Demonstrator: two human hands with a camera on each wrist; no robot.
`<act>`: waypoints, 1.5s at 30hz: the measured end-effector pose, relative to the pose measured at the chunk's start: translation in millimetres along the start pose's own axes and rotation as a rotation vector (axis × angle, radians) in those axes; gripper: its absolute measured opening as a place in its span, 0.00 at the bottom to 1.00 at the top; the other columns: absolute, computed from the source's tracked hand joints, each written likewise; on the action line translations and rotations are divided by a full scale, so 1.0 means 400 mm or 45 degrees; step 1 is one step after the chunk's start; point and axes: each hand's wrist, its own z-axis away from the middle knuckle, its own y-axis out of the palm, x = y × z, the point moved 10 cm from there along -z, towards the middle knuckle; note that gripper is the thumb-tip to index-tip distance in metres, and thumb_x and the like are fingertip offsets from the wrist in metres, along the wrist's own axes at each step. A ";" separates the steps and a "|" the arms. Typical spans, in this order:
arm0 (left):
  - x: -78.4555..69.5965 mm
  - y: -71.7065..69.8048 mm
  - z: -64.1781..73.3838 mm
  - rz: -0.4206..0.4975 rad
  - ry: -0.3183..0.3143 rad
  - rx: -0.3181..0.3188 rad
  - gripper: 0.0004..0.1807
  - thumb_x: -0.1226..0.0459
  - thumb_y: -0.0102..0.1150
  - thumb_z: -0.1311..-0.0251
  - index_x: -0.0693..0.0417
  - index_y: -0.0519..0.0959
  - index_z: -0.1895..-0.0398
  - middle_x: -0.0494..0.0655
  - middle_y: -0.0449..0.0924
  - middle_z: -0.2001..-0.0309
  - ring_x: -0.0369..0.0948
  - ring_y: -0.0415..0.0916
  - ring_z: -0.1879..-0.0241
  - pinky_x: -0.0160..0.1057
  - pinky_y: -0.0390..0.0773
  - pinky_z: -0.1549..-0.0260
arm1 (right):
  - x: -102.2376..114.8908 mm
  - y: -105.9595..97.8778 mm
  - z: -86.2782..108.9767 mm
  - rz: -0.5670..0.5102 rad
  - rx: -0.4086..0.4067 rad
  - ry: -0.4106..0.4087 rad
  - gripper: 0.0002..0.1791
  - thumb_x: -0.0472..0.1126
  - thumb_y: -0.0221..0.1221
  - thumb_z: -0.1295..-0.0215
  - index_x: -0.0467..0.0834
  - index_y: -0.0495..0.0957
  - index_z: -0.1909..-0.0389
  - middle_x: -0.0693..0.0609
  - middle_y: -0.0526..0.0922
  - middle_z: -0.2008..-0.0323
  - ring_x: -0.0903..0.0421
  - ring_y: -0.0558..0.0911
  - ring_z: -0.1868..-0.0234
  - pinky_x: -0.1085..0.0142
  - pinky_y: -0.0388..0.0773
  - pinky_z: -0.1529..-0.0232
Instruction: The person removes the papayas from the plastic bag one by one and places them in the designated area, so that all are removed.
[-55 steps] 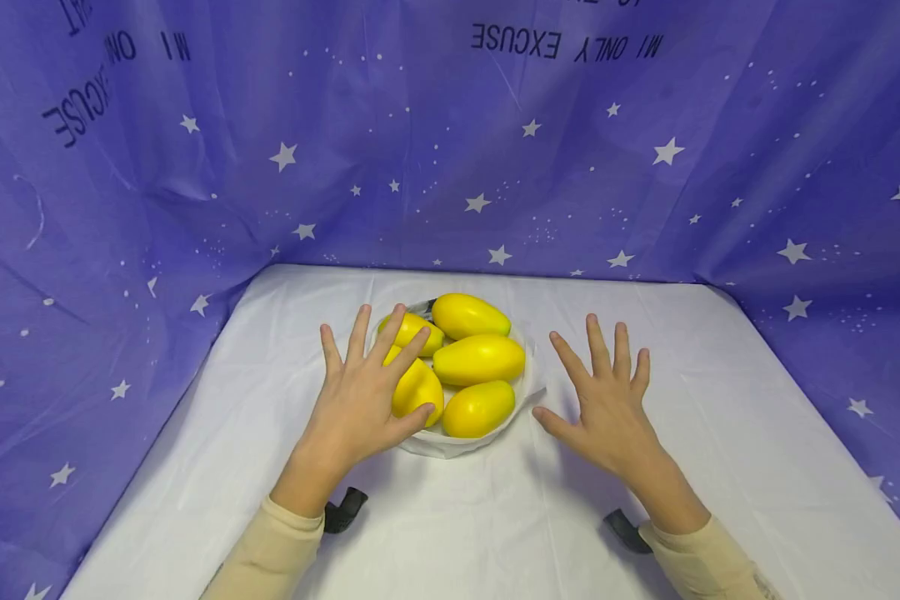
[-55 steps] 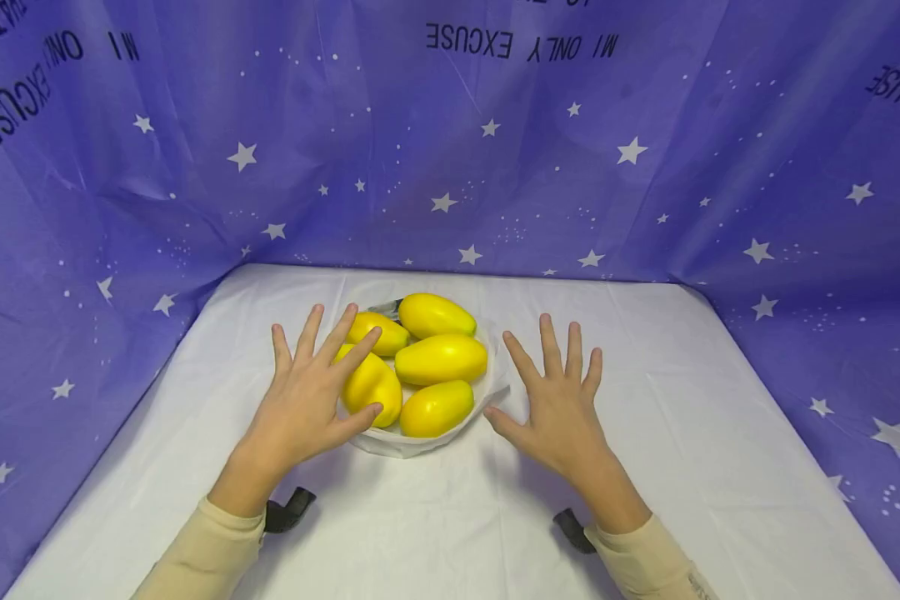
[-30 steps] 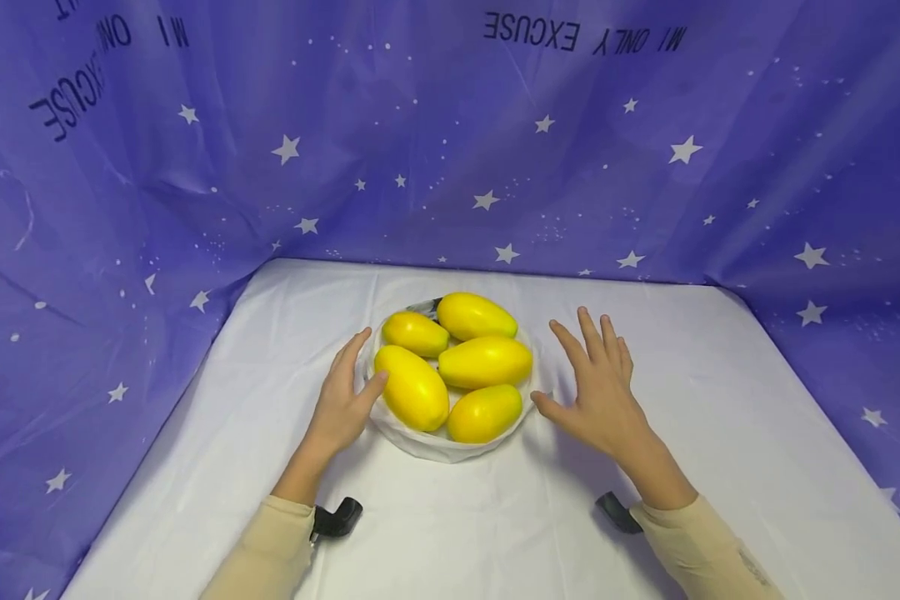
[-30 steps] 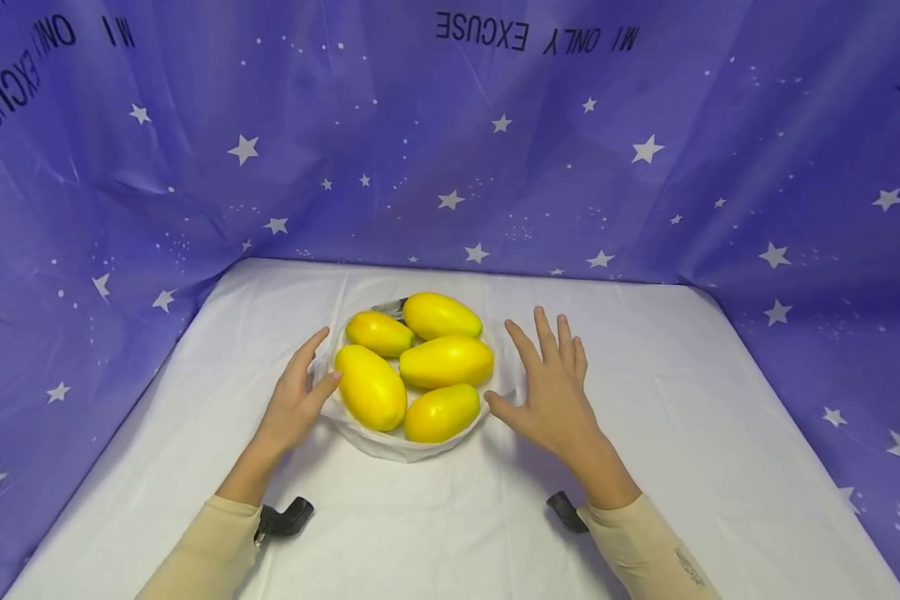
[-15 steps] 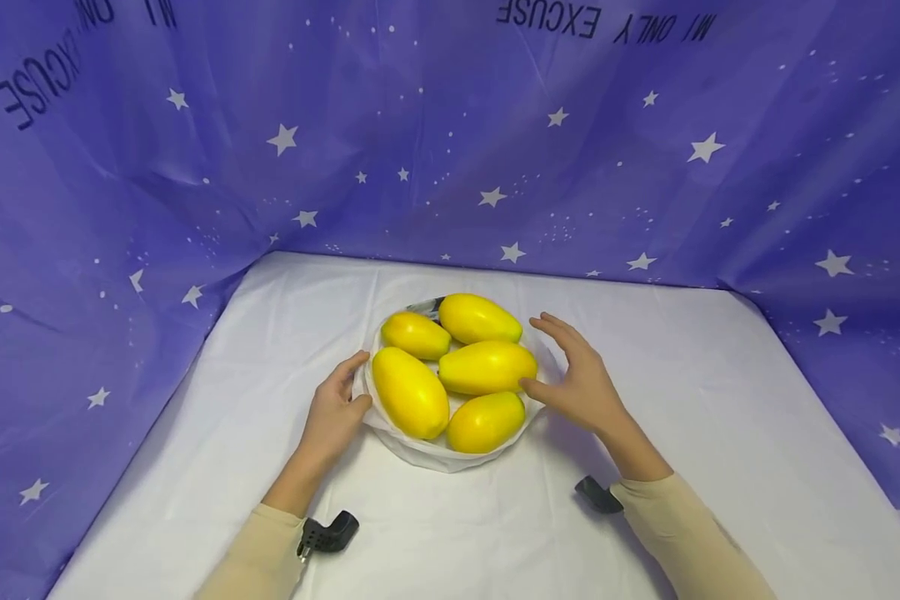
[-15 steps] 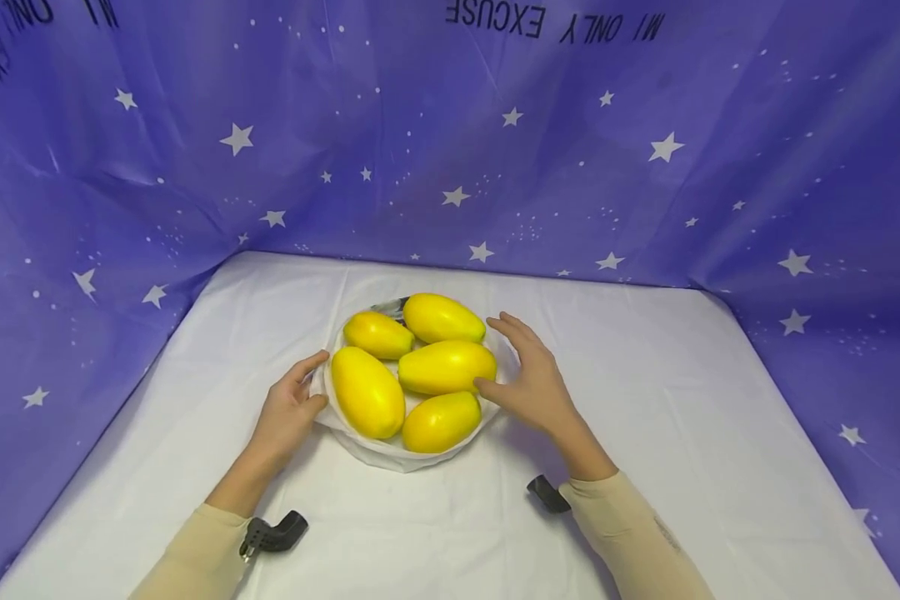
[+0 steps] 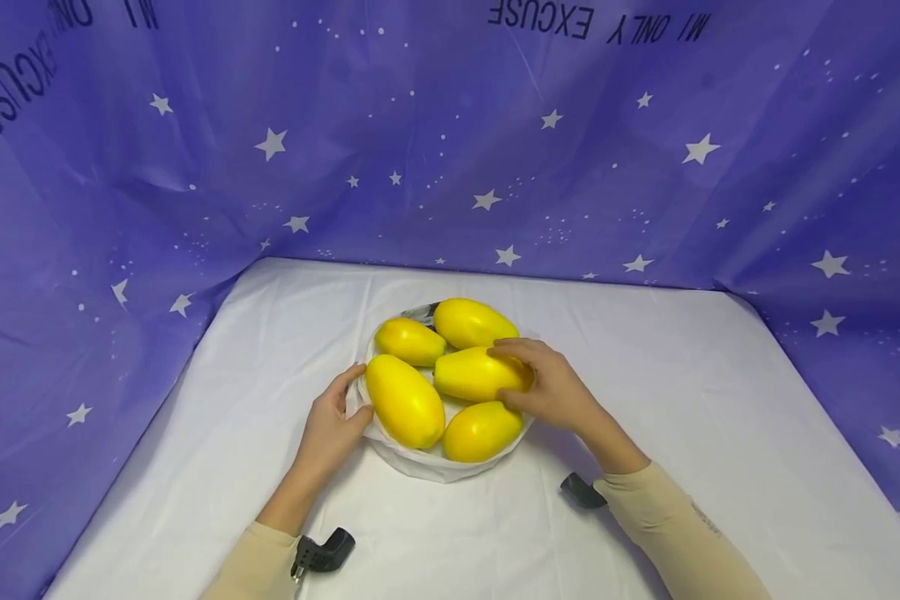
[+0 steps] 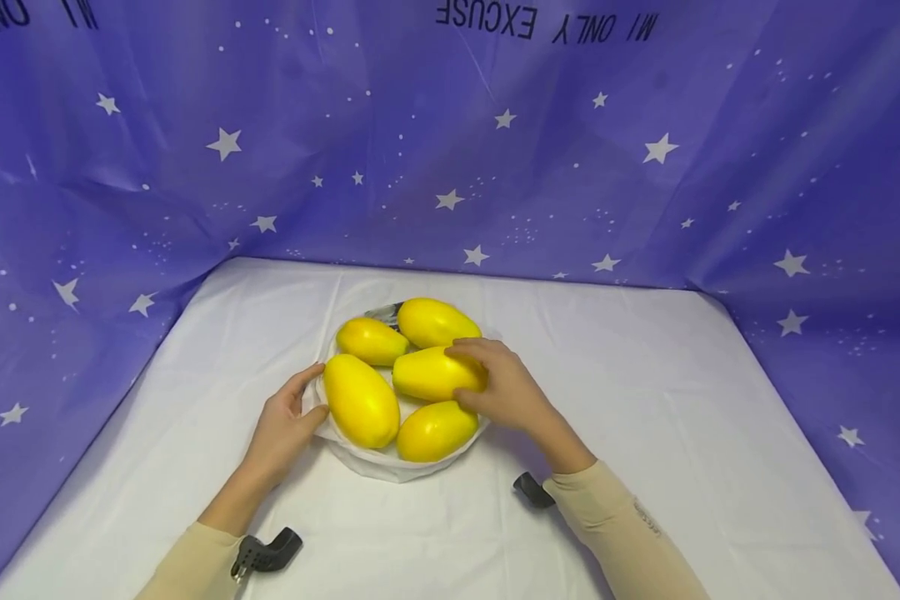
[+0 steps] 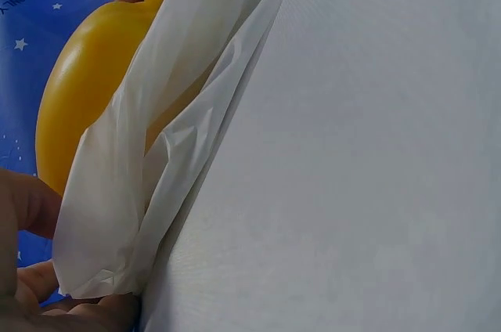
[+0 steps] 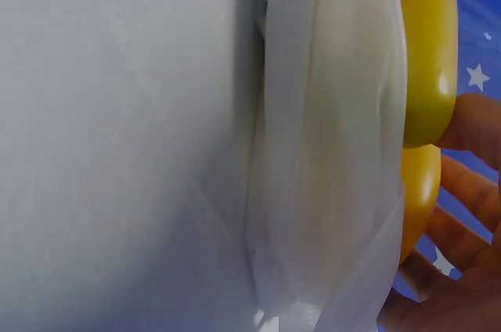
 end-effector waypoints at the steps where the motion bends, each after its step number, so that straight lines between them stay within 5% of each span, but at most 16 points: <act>1: 0.008 0.000 -0.002 -0.003 0.009 -0.003 0.33 0.75 0.53 0.41 0.62 0.62 0.29 0.56 0.54 0.26 0.44 0.46 0.26 0.43 0.48 0.30 | -0.002 0.003 0.000 0.003 0.009 0.003 0.32 0.38 0.70 0.50 0.50 0.77 0.40 0.55 0.74 0.38 0.53 0.70 0.36 0.53 0.63 0.33; 12: 0.054 0.010 -0.005 -0.013 0.019 -0.007 0.34 0.74 0.54 0.42 0.59 0.63 0.29 0.54 0.55 0.27 0.43 0.47 0.26 0.43 0.49 0.30 | -0.041 0.035 -0.001 -0.009 0.102 0.097 0.39 0.38 0.72 0.54 0.54 0.72 0.37 0.59 0.72 0.38 0.54 0.69 0.36 0.52 0.63 0.34; 23: 0.046 0.014 -0.015 -0.031 0.047 -0.003 0.34 0.73 0.56 0.42 0.58 0.64 0.30 0.54 0.57 0.27 0.43 0.49 0.27 0.44 0.51 0.30 | -0.033 0.005 0.010 0.031 -0.010 0.110 0.40 0.41 0.74 0.63 0.58 0.75 0.41 0.63 0.75 0.43 0.57 0.73 0.42 0.52 0.70 0.40; 33: 0.053 0.005 -0.015 -0.016 0.045 -0.011 0.33 0.74 0.55 0.41 0.58 0.64 0.30 0.54 0.57 0.27 0.43 0.49 0.27 0.43 0.51 0.30 | 0.004 -0.067 0.007 0.013 -0.104 0.032 0.40 0.41 0.76 0.62 0.55 0.75 0.40 0.62 0.75 0.42 0.56 0.74 0.42 0.52 0.71 0.42; 45: 0.058 0.000 -0.012 0.008 0.034 -0.021 0.33 0.75 0.54 0.41 0.59 0.63 0.30 0.53 0.56 0.27 0.42 0.48 0.27 0.41 0.49 0.30 | -0.020 -0.123 -0.001 0.008 -0.222 0.036 0.39 0.37 0.75 0.62 0.53 0.76 0.42 0.59 0.76 0.44 0.56 0.74 0.44 0.51 0.74 0.44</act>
